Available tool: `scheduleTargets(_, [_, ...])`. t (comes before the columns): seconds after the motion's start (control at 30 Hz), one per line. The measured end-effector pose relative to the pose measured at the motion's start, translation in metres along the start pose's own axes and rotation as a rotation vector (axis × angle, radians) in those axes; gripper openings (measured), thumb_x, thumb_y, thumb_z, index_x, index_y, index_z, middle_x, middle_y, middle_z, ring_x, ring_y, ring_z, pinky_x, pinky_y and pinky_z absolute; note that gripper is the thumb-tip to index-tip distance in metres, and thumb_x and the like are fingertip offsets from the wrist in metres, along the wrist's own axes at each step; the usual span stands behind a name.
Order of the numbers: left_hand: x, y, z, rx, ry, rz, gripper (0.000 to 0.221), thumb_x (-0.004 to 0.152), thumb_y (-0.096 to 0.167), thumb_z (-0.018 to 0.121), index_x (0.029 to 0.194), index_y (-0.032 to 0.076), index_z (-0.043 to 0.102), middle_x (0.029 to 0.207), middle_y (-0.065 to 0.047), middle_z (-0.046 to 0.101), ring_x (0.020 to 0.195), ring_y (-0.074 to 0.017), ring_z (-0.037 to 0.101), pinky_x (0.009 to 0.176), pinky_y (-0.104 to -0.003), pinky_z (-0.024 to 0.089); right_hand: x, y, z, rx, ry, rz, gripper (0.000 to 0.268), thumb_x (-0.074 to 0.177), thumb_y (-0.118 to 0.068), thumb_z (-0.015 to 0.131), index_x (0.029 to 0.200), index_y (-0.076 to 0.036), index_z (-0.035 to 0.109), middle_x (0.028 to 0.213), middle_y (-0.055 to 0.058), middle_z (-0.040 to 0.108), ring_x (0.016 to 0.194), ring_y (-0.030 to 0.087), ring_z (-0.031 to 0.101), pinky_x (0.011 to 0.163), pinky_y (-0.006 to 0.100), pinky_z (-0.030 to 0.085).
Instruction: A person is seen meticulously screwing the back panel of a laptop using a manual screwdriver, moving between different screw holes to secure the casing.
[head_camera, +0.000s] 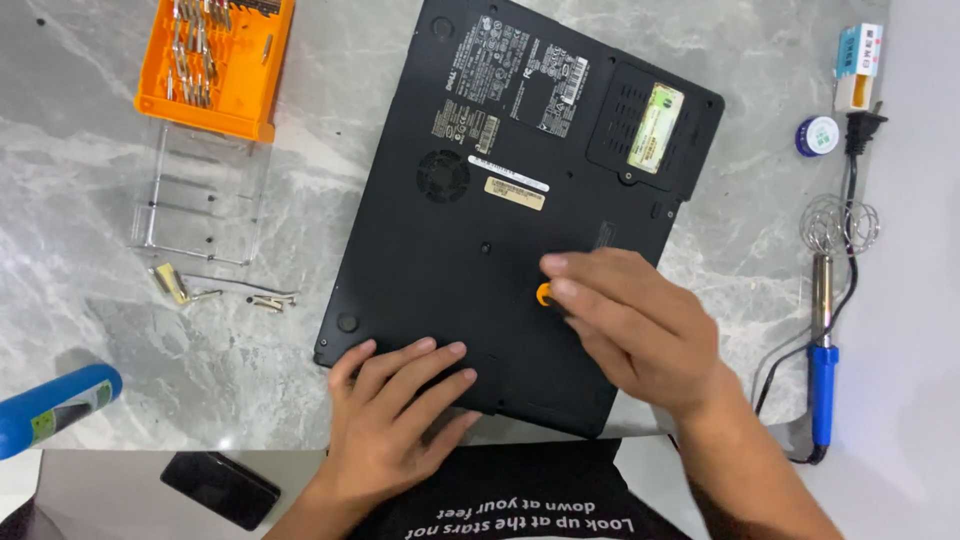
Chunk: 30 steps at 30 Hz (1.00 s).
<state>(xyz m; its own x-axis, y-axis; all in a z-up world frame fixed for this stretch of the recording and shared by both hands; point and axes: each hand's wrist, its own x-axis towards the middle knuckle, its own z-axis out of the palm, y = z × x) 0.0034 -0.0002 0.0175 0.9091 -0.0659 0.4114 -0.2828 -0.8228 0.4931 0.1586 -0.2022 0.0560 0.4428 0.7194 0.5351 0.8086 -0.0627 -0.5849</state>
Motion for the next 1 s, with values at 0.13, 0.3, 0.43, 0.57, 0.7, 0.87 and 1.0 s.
scheduleTargets(0.13, [0.039,0.009,-0.018,-0.028,-0.068,-0.019,0.028,0.086,0.033,0.068,0.109,0.018,0.065,0.112,0.004,0.066,0.098,-0.0158,0.062,0.092,-0.04,0.035,0.019,-0.013,-0.008,-0.106,-0.043,-0.042,0.019,0.089,0.004,0.067,0.107,0.001,0.062,0.101,0.017,0.064,0.089,0.027,0.068,0.08,0.035,0.059])
scheduleTargets(0.3, [0.091,0.002,0.009,-0.206,-0.16,-0.009,0.029,0.088,0.025,0.067,0.114,0.013,0.061,0.113,0.001,0.067,0.103,-0.02,0.06,0.092,-0.038,0.038,0.021,-0.013,-0.007,-0.138,-0.05,-0.051,0.019,0.087,-0.001,0.071,0.101,0.006,0.061,0.092,0.018,0.062,0.081,0.029,0.065,0.071,0.032,0.056])
scheduleTargets(0.43, [0.1,-0.008,0.04,-0.484,-0.16,0.057,0.013,0.086,0.01,0.067,0.096,0.006,0.06,0.082,-0.004,0.064,0.078,-0.0248,0.062,0.095,-0.045,0.046,0.02,-0.013,-0.024,-0.284,-0.137,0.008,0.029,0.09,-0.018,0.068,0.113,-0.001,0.061,0.094,0.014,0.06,0.077,0.025,0.061,0.067,0.032,0.051])
scheduleTargets(0.57, [0.104,-0.012,0.04,-0.571,-0.251,0.12,0.02,0.093,0.011,0.06,0.113,0.007,0.062,0.084,-0.005,0.065,0.073,-0.0224,0.059,0.067,-0.036,0.049,0.036,-0.031,-0.046,-0.369,-0.431,0.035,0.026,0.09,0.0,0.06,0.116,-0.001,0.06,0.112,0.013,0.062,0.093,0.029,0.062,0.069,0.037,0.052])
scheduleTargets(0.7, [0.107,-0.015,0.031,-0.639,-0.347,0.089,0.02,0.094,0.01,0.056,0.113,0.01,0.062,0.099,-0.005,0.07,0.088,-0.0234,0.067,0.073,-0.035,0.054,0.036,-0.021,-0.04,-0.412,-0.488,0.043,0.01,0.098,-0.01,0.055,0.089,-0.004,0.054,0.081,0.008,0.049,0.057,0.023,0.047,0.046,0.037,0.039])
scheduleTargets(0.87, [0.112,-0.01,0.026,-0.741,-0.288,-0.064,0.038,0.075,0.021,0.079,0.107,0.009,0.062,0.1,-0.004,0.07,0.095,-0.0202,0.069,0.086,-0.032,0.056,0.026,-0.009,-0.028,-0.728,-0.362,0.024,0.039,0.101,-0.037,0.059,0.075,-0.01,0.047,0.066,0.002,0.04,0.047,0.02,0.04,0.037,0.034,0.034])
scheduleTargets(1.0, [0.108,-0.018,0.039,-0.709,-0.252,0.022,0.023,0.09,0.026,0.062,0.103,0.008,0.065,0.091,-0.002,0.072,0.086,-0.0155,0.071,0.071,-0.026,0.053,0.037,-0.018,-0.036,-0.757,-0.386,0.064,0.041,0.093,-0.046,0.069,0.078,-0.013,0.051,0.064,0.001,0.044,0.048,0.019,0.045,0.039,0.034,0.035])
